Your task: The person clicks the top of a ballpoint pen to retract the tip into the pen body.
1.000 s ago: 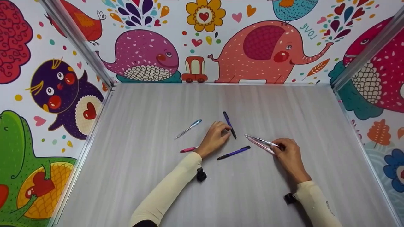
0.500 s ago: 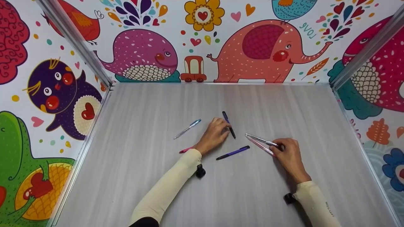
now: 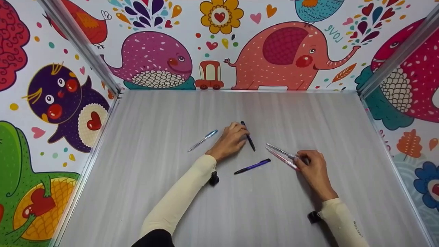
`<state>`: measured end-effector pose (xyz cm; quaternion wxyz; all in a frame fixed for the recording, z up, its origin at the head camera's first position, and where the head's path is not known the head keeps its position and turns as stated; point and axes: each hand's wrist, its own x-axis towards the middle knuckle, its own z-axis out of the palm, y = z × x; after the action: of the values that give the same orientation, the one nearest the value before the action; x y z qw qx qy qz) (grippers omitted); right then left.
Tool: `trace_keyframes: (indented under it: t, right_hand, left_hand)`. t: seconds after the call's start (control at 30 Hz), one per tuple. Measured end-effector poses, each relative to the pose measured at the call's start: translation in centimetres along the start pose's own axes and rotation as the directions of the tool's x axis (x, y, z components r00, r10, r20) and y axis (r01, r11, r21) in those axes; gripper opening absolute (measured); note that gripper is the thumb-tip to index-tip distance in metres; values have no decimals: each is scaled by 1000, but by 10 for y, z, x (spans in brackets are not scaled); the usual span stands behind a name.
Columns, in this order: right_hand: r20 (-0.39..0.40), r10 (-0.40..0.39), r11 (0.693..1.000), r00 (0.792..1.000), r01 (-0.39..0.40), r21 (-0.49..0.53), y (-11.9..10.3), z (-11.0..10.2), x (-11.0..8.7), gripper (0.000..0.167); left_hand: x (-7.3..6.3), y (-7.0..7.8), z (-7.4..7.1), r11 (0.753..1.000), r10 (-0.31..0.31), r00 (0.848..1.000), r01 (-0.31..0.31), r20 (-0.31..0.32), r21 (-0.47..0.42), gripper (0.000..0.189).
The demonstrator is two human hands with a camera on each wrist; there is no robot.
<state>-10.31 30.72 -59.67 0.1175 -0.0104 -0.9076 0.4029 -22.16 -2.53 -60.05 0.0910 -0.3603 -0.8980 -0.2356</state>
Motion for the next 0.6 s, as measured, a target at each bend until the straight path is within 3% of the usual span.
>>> trace_keyframes:
  t: [0.2,0.6]
  right_hand:
    - [-12,-3,1000,1000,3,8,0,0,-2,21]
    - [-22,-7,1000,1000,8,24,-2,1,-4,22]
  left_hand:
    - [7,-12,-5,1000,6,998,-8,70,27,28]
    - [18,-28,-6,994,-109,979,113,173,-12,49]
